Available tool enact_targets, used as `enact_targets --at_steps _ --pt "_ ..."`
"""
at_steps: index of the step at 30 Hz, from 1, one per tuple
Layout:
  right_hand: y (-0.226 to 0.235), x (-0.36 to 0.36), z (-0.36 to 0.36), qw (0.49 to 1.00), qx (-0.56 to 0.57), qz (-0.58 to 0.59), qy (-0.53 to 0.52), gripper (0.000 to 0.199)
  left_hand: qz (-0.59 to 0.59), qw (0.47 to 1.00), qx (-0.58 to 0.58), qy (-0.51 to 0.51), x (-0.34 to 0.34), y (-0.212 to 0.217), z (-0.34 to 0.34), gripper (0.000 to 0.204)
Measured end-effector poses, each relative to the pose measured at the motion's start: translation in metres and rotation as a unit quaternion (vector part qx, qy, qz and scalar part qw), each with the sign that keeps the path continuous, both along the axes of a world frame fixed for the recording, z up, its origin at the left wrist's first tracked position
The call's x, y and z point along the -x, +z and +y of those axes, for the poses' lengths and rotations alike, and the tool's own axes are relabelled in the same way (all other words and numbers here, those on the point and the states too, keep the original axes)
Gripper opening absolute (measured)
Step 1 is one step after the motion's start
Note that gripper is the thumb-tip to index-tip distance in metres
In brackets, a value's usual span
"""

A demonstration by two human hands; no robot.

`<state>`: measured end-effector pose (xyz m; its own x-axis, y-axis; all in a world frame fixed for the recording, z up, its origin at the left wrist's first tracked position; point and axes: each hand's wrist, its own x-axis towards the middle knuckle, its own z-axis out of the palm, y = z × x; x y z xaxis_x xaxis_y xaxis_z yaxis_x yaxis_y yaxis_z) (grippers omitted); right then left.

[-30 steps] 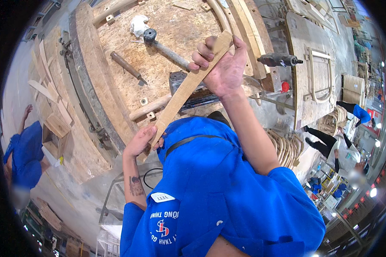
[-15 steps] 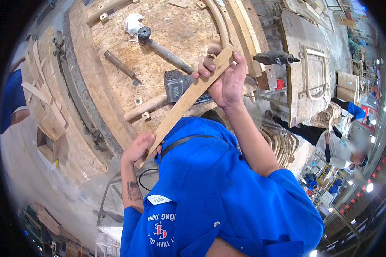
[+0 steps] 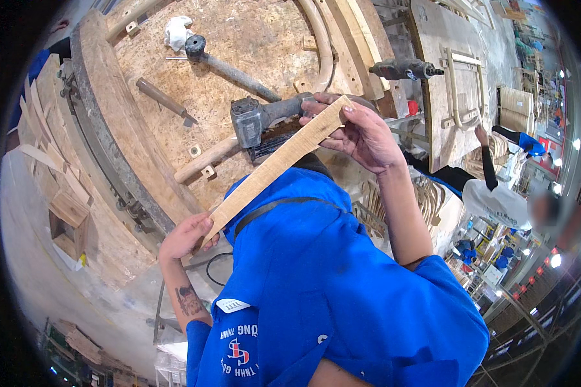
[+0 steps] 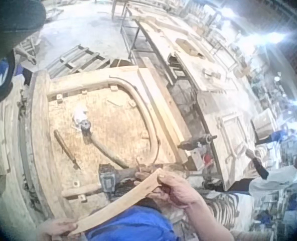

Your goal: The person assembles curved wooden chair frames on a workbench using a pneumatic nail gun and a hammer. They position curved pieces, drive nails, and occasionally tap joints with a hammer before moving completed frames aside.

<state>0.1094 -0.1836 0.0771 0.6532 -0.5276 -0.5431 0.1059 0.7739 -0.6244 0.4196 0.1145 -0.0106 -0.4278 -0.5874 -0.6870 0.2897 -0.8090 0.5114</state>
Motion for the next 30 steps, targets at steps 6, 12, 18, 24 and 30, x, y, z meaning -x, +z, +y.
enact_targets --at_steps 6,12,18,24,30 --pt "0.000 0.010 0.003 0.998 -0.044 -0.042 -0.005 0.062 -0.043 0.997 -0.033 -0.052 -0.005 0.014 -0.012 0.046" --pt "0.016 0.041 -0.019 0.982 0.029 0.046 0.178 0.060 -0.044 0.995 -0.031 -0.080 -0.015 0.024 -0.013 0.045" --pt "0.040 0.045 -0.034 0.957 0.022 0.047 0.285 0.072 0.015 0.998 -0.045 -0.050 -0.029 0.031 -0.011 0.038" --pt "0.043 0.049 -0.037 0.953 0.031 0.058 0.297 0.081 -0.025 0.995 -0.017 -0.096 -0.038 0.031 -0.009 0.034" --pt "0.031 0.074 -0.033 0.935 0.006 0.096 0.342 0.068 -0.043 0.994 -0.025 -0.099 -0.041 0.037 -0.007 0.032"
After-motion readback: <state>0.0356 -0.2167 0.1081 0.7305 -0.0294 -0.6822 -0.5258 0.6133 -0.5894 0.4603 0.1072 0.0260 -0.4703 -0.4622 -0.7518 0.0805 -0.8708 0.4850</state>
